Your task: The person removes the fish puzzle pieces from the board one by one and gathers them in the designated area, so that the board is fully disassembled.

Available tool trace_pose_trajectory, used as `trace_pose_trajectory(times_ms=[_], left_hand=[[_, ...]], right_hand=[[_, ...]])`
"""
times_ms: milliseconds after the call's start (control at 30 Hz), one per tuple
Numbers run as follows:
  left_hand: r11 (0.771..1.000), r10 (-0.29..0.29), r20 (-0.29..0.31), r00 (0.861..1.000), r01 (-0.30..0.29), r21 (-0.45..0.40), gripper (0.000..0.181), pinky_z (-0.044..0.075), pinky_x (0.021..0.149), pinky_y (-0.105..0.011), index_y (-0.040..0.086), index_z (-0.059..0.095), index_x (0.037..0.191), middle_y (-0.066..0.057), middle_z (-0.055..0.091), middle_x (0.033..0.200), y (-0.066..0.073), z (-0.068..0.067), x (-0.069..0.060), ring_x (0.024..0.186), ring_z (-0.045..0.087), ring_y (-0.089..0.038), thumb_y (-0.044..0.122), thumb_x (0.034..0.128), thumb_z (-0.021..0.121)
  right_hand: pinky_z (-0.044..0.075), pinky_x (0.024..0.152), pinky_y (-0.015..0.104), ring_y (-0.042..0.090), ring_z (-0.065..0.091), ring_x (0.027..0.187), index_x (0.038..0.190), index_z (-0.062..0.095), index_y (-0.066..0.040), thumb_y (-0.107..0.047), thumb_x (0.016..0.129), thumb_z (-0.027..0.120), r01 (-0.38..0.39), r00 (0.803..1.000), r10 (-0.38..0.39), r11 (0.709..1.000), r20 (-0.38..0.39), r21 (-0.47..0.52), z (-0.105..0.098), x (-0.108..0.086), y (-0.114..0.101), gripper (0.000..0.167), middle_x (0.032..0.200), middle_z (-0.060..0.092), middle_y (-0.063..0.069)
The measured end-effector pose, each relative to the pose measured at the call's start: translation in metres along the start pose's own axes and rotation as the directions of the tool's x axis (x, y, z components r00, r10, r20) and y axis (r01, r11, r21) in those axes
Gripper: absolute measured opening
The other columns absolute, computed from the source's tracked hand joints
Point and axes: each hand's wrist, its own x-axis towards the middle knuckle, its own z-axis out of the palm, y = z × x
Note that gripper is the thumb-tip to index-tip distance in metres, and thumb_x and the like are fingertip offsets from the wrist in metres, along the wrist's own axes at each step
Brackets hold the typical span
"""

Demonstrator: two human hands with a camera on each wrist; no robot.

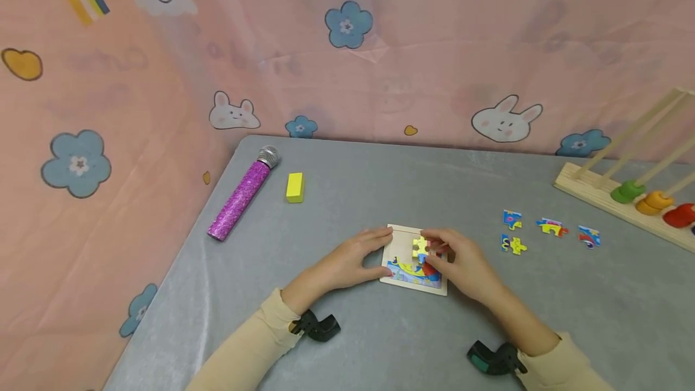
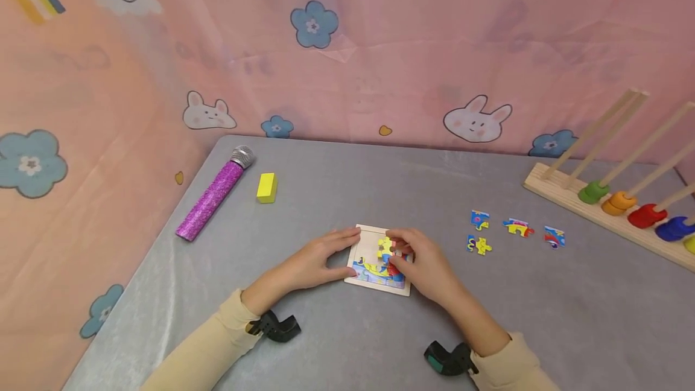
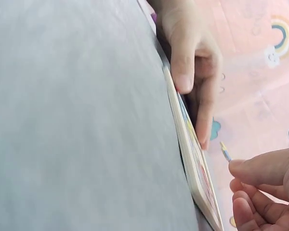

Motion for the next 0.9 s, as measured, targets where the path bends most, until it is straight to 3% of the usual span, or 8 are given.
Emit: trace_pose_trajectory(times_ms=[267,467,600,667,833,900], left_hand=[[1.0,-0.003,0.001,1.0,0.003,0.009,0.071,0.017,0.119,-0.031,0.008,0.039,0.145,-0.001,0.033,0.153,0.001,0.002,0.001,0.143,0.027,-0.013,0.037,0.0874,0.068],[1.0,-0.001,-0.008,1.0,0.001,0.004,0.071,0.019,0.119,-0.032,0.007,0.039,0.144,-0.002,0.033,0.153,0.001,0.001,0.0,0.142,0.028,-0.015,0.035,0.0866,0.069],[1.0,-0.004,-0.006,1.0,0.004,0.009,0.071,0.018,0.119,-0.031,0.007,0.039,0.145,-0.002,0.033,0.153,0.001,0.001,0.001,0.142,0.028,-0.014,0.036,0.0866,0.069],[1.0,-0.004,-0.006,1.0,0.004,0.013,0.071,0.019,0.119,-0.031,0.008,0.039,0.145,-0.002,0.033,0.153,0.001,0.001,0.001,0.142,0.028,-0.014,0.036,0.0867,0.069],[1.0,-0.006,-0.004,1.0,0.006,0.016,0.071,0.018,0.119,-0.031,0.008,0.039,0.145,-0.002,0.033,0.153,0.001,0.001,0.001,0.142,0.029,-0.015,0.036,0.0867,0.069],[1.0,-0.007,-0.004,1.0,0.007,0.016,0.071,0.019,0.119,-0.031,0.007,0.039,0.144,-0.002,0.033,0.153,0.001,0.001,0.001,0.142,0.029,-0.015,0.036,0.0867,0.069]], right_hand=[[0.052,0.078,0.019,0.017,0.058,0.091,0.121,0.061,-0.002,-0.004,0.083,0.071,-0.002,0.999,0.001,0.999,-0.038,-0.035,-0.02,-0.009,0.013,0.04,0.104,0.064,0.008],[0.042,0.078,0.002,-0.005,0.051,0.091,0.121,0.061,0.0,-0.004,0.083,0.071,0.004,0.996,-0.01,0.998,-0.089,-0.064,-0.043,-0.022,0.03,0.04,0.106,0.064,0.011],[0.038,0.078,-0.001,-0.015,0.047,0.092,0.122,0.059,0.001,-0.003,0.083,0.07,0.012,0.995,-0.017,0.999,-0.095,-0.048,-0.062,-0.031,0.046,0.04,0.106,0.064,0.013],[0.038,0.078,-0.002,-0.018,0.046,0.092,0.124,0.059,0.001,-0.003,0.084,0.07,0.006,0.995,-0.011,0.999,-0.098,-0.048,-0.072,-0.036,0.056,0.041,0.108,0.063,0.005],[0.039,0.075,-0.003,-0.022,0.046,0.091,0.124,0.058,0.002,-0.001,0.083,0.07,-0.019,0.992,0.012,0.998,-0.126,-0.056,-0.095,-0.05,0.081,0.043,0.106,0.051,-0.031],[0.04,0.073,-0.003,-0.023,0.046,0.09,0.124,0.057,0.004,0.0,0.083,0.069,-0.032,0.99,0.023,0.998,-0.14,-0.06,-0.102,-0.055,0.089,0.043,0.106,0.047,-0.038]])
